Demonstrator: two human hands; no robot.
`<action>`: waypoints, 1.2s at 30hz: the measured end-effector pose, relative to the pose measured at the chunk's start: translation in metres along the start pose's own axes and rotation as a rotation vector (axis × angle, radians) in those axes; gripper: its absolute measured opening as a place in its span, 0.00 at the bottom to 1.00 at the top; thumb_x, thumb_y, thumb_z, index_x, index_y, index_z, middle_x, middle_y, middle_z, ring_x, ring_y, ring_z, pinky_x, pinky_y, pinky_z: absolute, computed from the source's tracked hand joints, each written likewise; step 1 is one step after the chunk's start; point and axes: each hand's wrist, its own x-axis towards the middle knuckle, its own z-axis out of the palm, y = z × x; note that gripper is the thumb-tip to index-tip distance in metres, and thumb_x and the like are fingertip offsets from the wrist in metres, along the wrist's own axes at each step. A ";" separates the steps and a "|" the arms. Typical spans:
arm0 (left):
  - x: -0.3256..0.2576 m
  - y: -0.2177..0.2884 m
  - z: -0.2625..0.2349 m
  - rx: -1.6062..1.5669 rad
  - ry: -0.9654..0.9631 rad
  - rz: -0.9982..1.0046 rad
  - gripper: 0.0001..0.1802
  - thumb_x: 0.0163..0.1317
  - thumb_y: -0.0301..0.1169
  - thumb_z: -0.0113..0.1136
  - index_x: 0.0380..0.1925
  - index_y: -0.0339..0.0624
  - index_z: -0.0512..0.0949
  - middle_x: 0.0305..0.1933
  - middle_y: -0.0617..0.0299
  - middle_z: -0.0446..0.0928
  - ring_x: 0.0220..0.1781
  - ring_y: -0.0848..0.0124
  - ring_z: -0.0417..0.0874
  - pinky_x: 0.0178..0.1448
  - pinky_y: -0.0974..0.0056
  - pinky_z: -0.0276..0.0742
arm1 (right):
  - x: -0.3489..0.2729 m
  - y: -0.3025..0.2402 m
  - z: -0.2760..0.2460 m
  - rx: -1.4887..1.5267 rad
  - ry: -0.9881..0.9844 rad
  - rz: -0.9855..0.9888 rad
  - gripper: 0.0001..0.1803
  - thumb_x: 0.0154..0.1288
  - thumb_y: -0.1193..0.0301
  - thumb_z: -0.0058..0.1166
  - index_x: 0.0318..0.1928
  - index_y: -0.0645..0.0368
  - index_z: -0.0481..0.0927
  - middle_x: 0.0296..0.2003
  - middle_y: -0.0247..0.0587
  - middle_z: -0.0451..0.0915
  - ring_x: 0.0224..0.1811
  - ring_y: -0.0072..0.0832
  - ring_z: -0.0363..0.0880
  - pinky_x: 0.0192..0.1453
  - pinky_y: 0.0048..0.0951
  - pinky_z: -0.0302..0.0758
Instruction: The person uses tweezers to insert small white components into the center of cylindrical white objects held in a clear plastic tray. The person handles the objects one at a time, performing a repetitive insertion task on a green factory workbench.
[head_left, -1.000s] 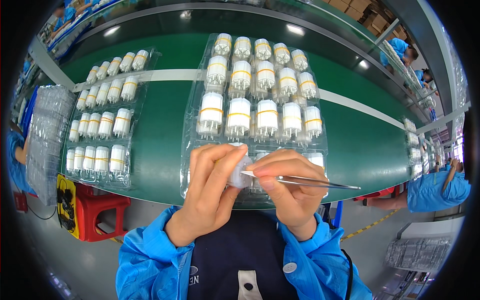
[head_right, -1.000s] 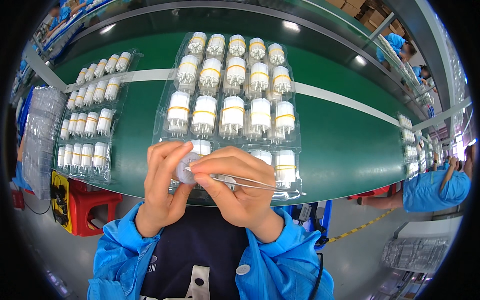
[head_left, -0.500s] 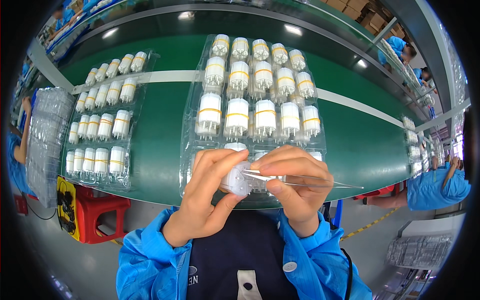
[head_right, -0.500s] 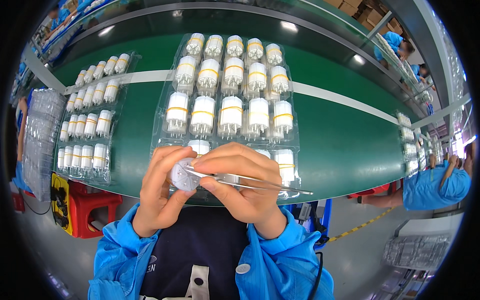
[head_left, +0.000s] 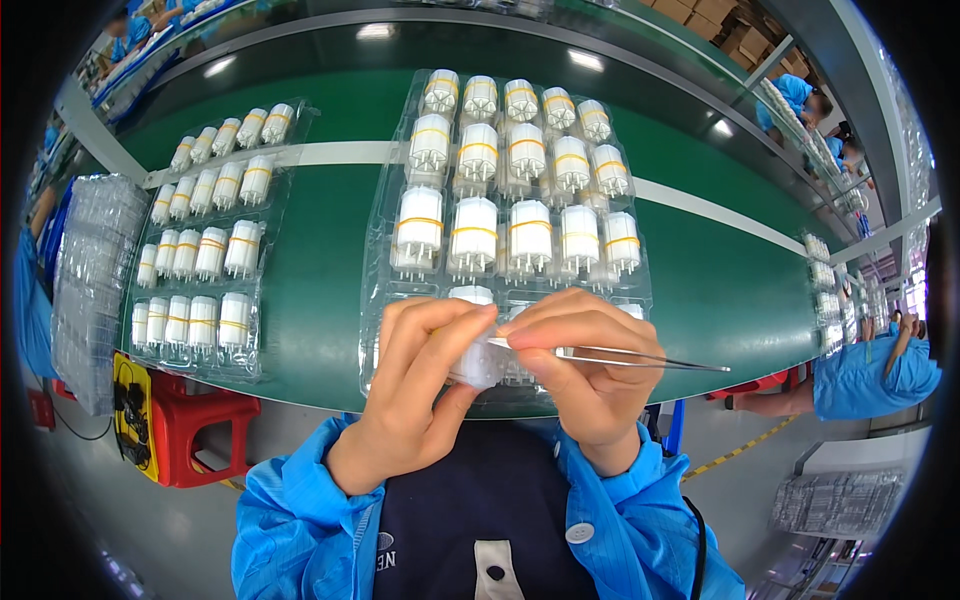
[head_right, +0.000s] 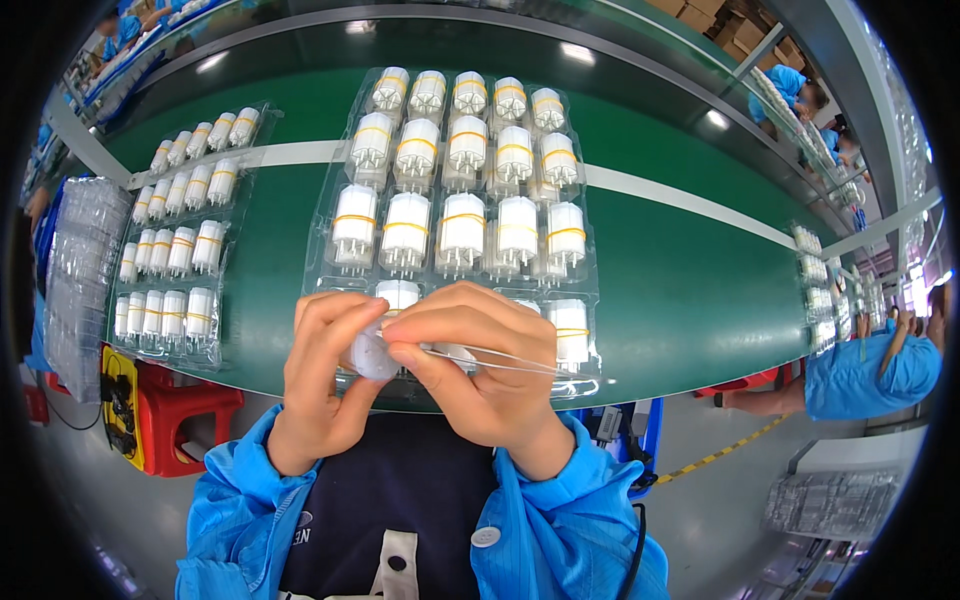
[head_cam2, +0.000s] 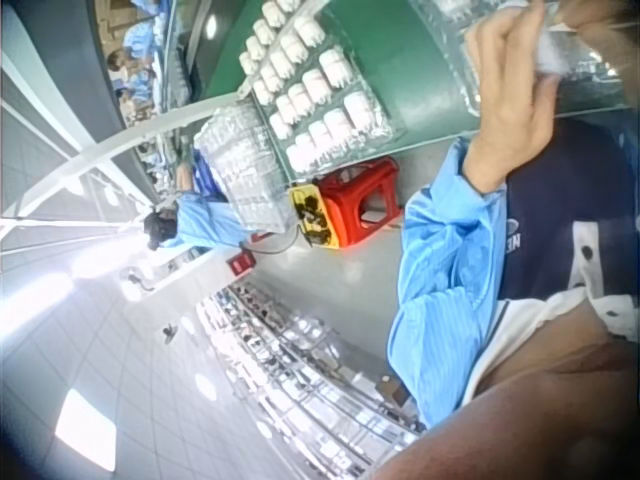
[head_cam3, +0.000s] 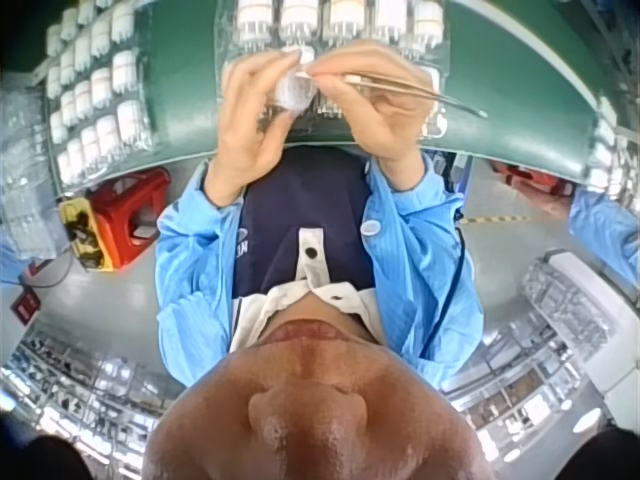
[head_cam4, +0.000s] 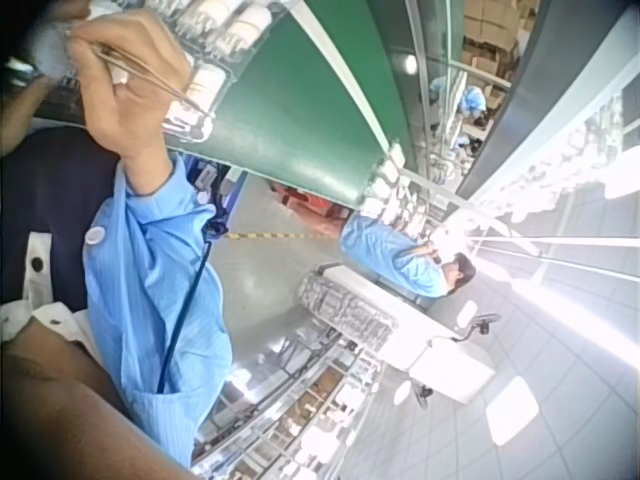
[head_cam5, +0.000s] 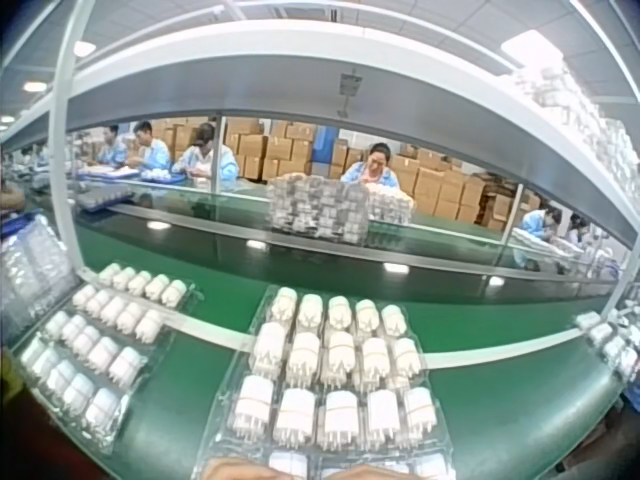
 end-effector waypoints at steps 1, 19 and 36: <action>0.000 0.000 0.000 0.011 0.006 -0.004 0.34 0.42 0.15 0.64 0.57 0.33 0.74 0.52 0.47 0.73 0.52 0.52 0.73 0.55 0.55 0.71 | 0.002 -0.002 -0.001 -0.042 -0.023 -0.006 0.08 0.54 0.81 0.63 0.37 0.64 0.85 0.32 0.46 0.85 0.34 0.33 0.84 0.36 0.28 0.78; -0.006 0.000 0.014 -0.196 0.079 -0.167 0.37 0.45 0.12 0.63 0.60 0.33 0.67 0.56 0.45 0.68 0.56 0.52 0.72 0.59 0.56 0.69 | -0.019 -0.002 0.011 0.205 0.184 0.140 0.09 0.58 0.80 0.62 0.41 0.67 0.83 0.38 0.51 0.84 0.41 0.35 0.83 0.46 0.31 0.79; -0.011 0.000 0.019 -0.088 0.142 -0.126 0.38 0.41 0.08 0.58 0.60 0.33 0.70 0.54 0.45 0.65 0.53 0.53 0.71 0.56 0.57 0.71 | -0.017 0.001 0.011 0.149 0.123 0.046 0.09 0.58 0.81 0.62 0.40 0.67 0.83 0.36 0.47 0.86 0.38 0.35 0.84 0.42 0.31 0.79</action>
